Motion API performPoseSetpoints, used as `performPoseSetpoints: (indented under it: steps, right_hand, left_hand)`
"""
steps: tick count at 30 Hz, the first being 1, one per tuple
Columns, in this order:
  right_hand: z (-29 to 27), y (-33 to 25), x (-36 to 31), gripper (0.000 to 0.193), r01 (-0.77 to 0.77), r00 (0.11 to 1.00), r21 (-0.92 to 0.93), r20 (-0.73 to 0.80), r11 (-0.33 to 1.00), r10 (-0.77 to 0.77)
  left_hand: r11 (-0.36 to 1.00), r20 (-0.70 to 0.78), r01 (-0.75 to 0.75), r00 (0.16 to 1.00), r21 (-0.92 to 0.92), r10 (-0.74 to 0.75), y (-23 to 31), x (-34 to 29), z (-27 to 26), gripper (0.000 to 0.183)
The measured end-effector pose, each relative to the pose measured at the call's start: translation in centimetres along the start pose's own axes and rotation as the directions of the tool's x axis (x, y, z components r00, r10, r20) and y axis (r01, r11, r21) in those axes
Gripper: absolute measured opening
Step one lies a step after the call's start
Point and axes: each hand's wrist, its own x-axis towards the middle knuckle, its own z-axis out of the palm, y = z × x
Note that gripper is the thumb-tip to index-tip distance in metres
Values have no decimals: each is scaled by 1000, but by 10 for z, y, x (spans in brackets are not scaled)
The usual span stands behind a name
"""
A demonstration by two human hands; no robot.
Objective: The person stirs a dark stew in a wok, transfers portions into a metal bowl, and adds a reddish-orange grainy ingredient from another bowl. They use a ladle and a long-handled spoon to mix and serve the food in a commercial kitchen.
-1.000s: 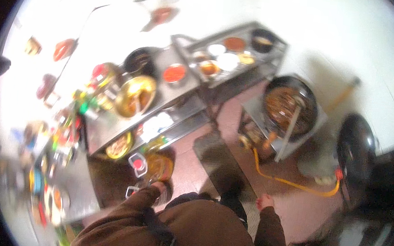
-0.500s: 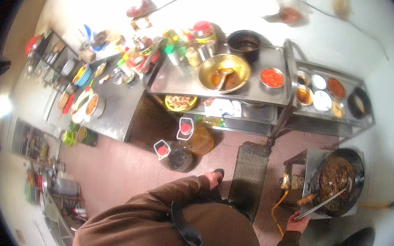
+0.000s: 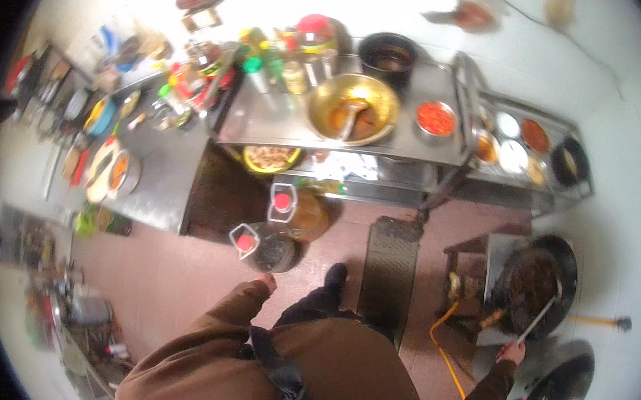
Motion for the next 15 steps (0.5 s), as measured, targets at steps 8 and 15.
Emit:
performPoseSetpoints:
  steps: [8, 15]
  right_hand:
    - [20, -9, -27, 13, 114, 993, -20, -18, 993, -114]
    - [30, -32, -133, 12, 72, 997, 240, -23, 968, -69]
  left_hand:
    - [903, -12, -6, 1000, -429, 1, 55, 32, -36, 21]
    - [937, -79, -188, 982, -296, 172, 89, 71, -69, 27]
